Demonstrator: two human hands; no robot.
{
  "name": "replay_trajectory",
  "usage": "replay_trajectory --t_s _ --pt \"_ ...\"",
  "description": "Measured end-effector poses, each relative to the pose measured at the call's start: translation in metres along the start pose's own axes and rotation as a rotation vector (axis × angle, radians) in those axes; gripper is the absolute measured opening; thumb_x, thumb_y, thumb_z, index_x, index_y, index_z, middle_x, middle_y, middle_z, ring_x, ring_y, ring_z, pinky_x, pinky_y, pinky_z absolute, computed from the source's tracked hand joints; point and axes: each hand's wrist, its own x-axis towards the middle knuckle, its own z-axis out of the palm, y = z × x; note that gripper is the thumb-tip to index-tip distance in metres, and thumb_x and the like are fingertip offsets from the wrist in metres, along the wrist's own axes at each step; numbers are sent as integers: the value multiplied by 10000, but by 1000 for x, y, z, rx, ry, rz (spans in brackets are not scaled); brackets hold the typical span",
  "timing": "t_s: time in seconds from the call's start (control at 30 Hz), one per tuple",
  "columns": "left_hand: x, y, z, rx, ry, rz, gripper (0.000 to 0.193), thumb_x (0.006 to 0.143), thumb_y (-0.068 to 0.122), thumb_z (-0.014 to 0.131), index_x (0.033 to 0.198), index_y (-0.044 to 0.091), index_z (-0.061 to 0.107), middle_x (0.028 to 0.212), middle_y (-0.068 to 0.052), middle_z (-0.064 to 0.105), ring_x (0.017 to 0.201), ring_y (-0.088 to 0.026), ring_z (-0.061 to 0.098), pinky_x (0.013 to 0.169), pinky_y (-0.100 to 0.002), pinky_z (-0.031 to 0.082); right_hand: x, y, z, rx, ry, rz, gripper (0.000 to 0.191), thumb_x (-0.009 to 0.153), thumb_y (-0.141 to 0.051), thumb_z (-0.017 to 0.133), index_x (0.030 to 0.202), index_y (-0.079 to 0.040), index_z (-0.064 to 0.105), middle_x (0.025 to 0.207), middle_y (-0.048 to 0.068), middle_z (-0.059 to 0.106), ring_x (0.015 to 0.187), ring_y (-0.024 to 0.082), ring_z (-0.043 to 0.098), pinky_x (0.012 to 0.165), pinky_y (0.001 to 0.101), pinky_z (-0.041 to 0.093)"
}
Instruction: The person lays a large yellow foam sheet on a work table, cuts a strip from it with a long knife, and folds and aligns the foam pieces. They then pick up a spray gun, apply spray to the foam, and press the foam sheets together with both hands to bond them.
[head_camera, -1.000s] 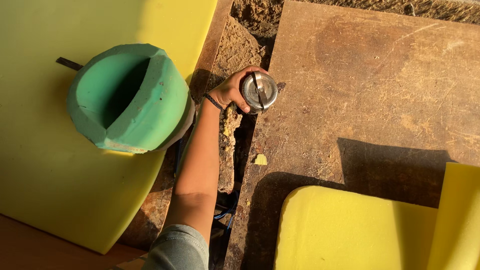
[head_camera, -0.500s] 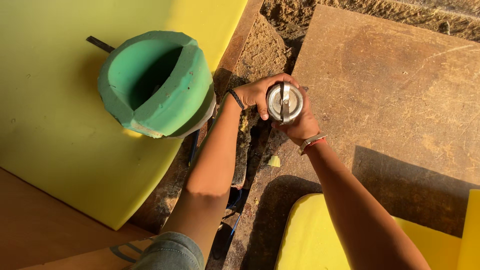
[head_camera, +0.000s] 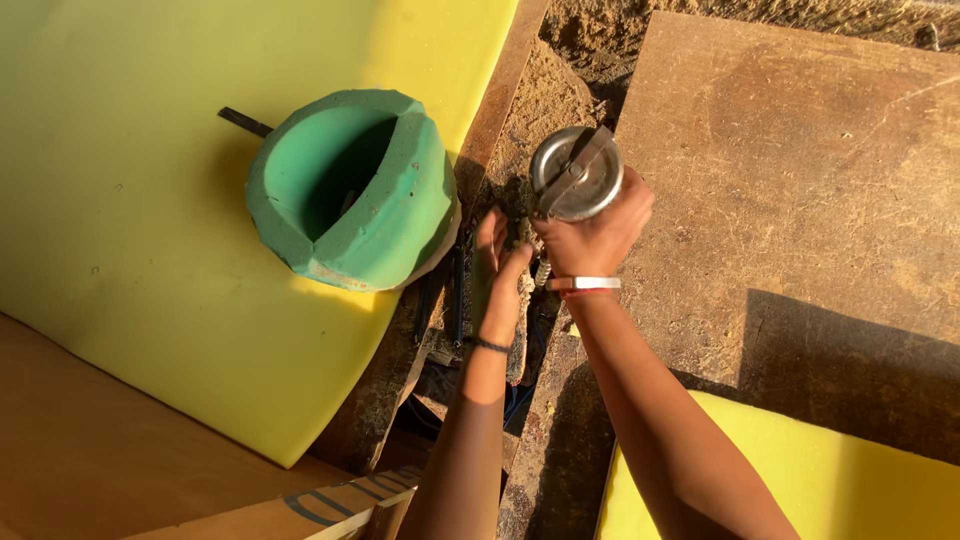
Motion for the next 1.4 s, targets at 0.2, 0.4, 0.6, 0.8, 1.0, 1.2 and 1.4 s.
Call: replay_trajectory --t_s 0.2,0.4,0.6,0.8,1.0,1.2,1.4 --pt "-108 58 -21 141 -502 -189 251 1016 287 652 1056 44 702 867 -44 695 821 -169 649 766 -313 546 6 -80 -123 305 -89 52 876 681 -187 947 1331 -9 386 1252 134 528 1185 254 576 1074 406 501" --pt "-218 135 -30 461 -387 -235 314 936 305 744 749 72 648 542 68 450 521 -48 394 489 -287 325 -27 -150 -234 408 -226 53 857 760 -237 965 1346 -38 374 1336 124 600 1205 247 634 1043 399 538" --pt "-376 170 -37 30 -287 -606 350 951 227 700 695 68 522 504 26 425 379 -90 349 358 -292 243 -149 -165 -347 235 -514 154 1108 685 -257 948 1540 -28 281 1386 206 488 1246 308 566 953 451 544" --pt "-535 167 -9 102 -199 -561 302 995 202 507 771 40 630 540 -30 548 440 -161 524 404 -338 375 -286 -161 -471 484 -549 314 1031 717 -50 880 1527 -62 243 1374 220 534 1253 319 565 989 440 523" --pt "-676 204 30 443 -528 200 242 932 190 593 1071 16 687 930 -222 715 896 -427 700 721 -473 550 -343 -151 -625 605 -405 365 905 841 138 686 1578 -78 206 1271 140 588 1104 198 621 904 354 563" --pt "-725 225 86 701 -1330 203 630 851 366 762 1366 90 524 1308 -184 608 1149 -331 619 976 -456 452 -343 -108 -788 612 28 339 624 973 55 643 1556 -5 428 1295 100 644 1051 181 661 936 368 588" --pt "-707 175 173 736 -1101 278 476 864 359 762 1264 120 664 1381 -105 631 1270 -313 605 1063 -412 472 -365 -40 -940 486 58 522 590 933 -11 638 1498 14 470 1161 145 693 981 240 704 882 414 590"
